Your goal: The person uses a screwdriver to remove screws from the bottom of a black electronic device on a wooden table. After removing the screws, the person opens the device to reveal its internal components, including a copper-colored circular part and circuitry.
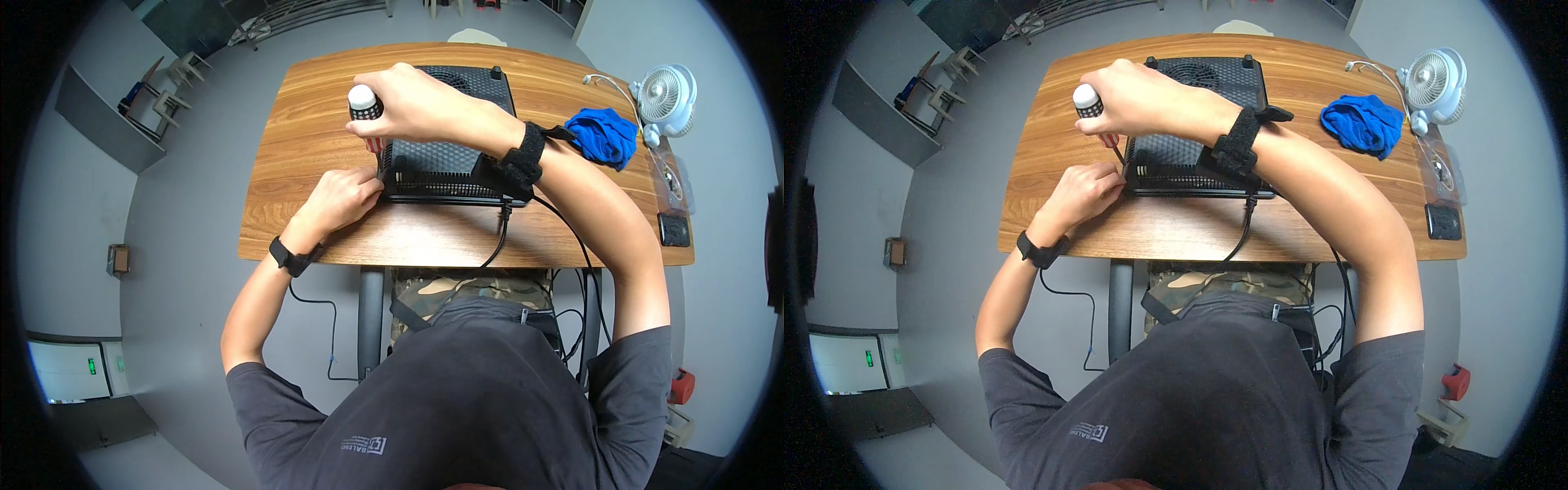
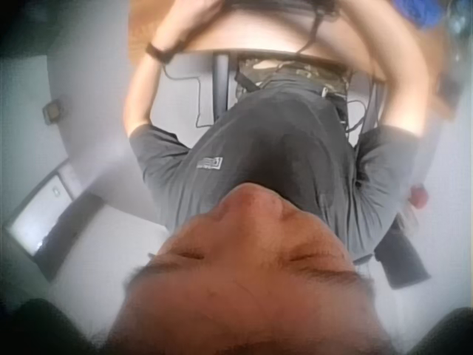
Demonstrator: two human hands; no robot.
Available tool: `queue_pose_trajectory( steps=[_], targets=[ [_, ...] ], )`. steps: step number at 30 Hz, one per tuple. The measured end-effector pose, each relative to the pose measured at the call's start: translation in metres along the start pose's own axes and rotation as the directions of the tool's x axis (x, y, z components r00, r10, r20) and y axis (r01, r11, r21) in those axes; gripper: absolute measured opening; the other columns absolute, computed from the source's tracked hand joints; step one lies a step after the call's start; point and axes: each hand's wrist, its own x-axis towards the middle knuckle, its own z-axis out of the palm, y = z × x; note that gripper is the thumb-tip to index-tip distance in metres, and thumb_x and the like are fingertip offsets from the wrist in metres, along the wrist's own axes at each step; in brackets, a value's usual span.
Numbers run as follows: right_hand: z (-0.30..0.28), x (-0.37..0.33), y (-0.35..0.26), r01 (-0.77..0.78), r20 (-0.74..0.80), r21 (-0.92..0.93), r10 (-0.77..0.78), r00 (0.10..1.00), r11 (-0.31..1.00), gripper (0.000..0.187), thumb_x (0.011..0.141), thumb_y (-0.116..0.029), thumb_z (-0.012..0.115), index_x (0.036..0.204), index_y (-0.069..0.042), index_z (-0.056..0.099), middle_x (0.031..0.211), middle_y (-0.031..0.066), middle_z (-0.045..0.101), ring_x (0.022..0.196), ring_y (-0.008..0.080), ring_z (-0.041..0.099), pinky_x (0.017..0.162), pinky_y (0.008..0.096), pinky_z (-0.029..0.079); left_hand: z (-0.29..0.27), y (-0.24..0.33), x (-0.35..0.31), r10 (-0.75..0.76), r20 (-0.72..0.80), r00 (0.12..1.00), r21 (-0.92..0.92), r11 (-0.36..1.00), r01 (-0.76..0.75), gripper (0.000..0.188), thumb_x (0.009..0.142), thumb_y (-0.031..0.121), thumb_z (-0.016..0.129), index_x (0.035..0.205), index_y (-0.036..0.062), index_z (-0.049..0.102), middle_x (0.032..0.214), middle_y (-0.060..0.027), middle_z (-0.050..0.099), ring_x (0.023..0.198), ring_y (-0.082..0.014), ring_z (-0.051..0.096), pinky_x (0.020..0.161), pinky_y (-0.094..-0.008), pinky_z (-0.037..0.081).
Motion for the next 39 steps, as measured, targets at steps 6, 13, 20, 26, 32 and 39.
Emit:
queue_pose_trajectory(
  steps=[6, 13, 20, 26, 32, 39],
  targets=[
    [-0.005, 0.001, 0.003, -0.042, -0.018, -0.012, 0.042, 0.999, 0.999, 0.036, 0.087, -0.036, 0.076, 0.093, -0.001, 0.07, 0.078, 0.019, 0.074, 0.075, 0.0349, 0.075, 0.074, 0.0413, 0.061, 0.009, -0.003, -0.002, 0.077, 0.008, 0.997, 0.126, 0.989, -0.077, 0.011, 0.081, 0.01, 0.073, 0.089, 0.0068, 0.066, 0.083, -0.0063, 0.061, 0.077, -0.0251, 0.066, 0.066, -0.0378, 0.055],
    [0.003, 0.002, 0.008, -0.054, 0.025, -0.035, 0.055, 0.998, 0.998, 0.04, 0.089, -0.037, 0.078, 0.092, 0.001, 0.068, 0.079, 0.0204, 0.074, 0.077, 0.0338, 0.075, 0.073, 0.0401, 0.061, 0.011, -0.002, -0.003, 0.151, 0.067, 0.986, 0.287, 0.944, -0.164, 0.007, 0.085, 0.012, 0.063, 0.089, 0.0069, 0.064, 0.088, -0.0057, 0.063, 0.081, -0.0196, 0.066, 0.072, -0.0334, 0.054],
    [-0.004, 0.003, 0.005, -0.047, -0.007, -0.018, 0.047, 0.999, 0.999, 0.029, 0.085, -0.03, 0.074, 0.083, -0.001, 0.072, 0.07, 0.0143, 0.073, 0.071, 0.03, 0.075, 0.07, 0.039, 0.061, 0.013, -0.005, -0.005, 0.19, 0.101, 0.977, 0.332, 0.919, -0.213, 0.012, 0.085, 0.011, 0.06, 0.094, 0.0057, 0.065, 0.088, -0.0056, 0.063, 0.081, -0.0186, 0.065, 0.075, -0.0319, 0.052],
    [-0.005, 0.005, 0.003, -0.001, 0.011, -0.054, 0.002, 1.0, 0.999, 0.028, 0.084, -0.029, 0.074, 0.08, -0.001, 0.072, 0.068, 0.0143, 0.072, 0.07, 0.03, 0.075, 0.069, 0.0394, 0.061, 0.012, -0.003, -0.005, 0.193, 0.107, 0.975, 0.354, 0.909, -0.219, 0.009, 0.085, 0.011, 0.06, 0.092, 0.0064, 0.064, 0.085, -0.0049, 0.06, 0.08, -0.0181, 0.065, 0.074, -0.0317, 0.052],
    [-0.002, 0.008, 0.004, 0.004, -0.007, -0.066, -0.004, 1.0, 0.998, 0.029, 0.084, -0.029, 0.075, 0.084, -0.001, 0.073, 0.07, 0.0157, 0.073, 0.071, 0.0314, 0.074, 0.069, 0.0406, 0.061, 0.012, -0.007, -0.006, 0.193, 0.103, 0.976, 0.325, 0.921, -0.216, 0.009, 0.085, 0.012, 0.061, 0.091, 0.0063, 0.064, 0.084, -0.0049, 0.06, 0.079, -0.0185, 0.065, 0.072, -0.0322, 0.052],
    [-0.001, 0.009, -0.002, 0.016, 0.055, -0.082, -0.011, 0.998, 0.996, 0.04, 0.085, -0.033, 0.08, 0.095, 0.004, 0.069, 0.08, 0.0232, 0.073, 0.078, 0.0371, 0.074, 0.072, 0.0416, 0.061, 0.014, -0.006, -0.005, 0.174, 0.072, 0.982, 0.301, 0.935, -0.188, 0.009, 0.085, 0.011, 0.066, 0.092, 0.0055, 0.065, 0.081, -0.0045, 0.06, 0.075, -0.02, 0.064, 0.069, -0.0334, 0.051]
  ],
)
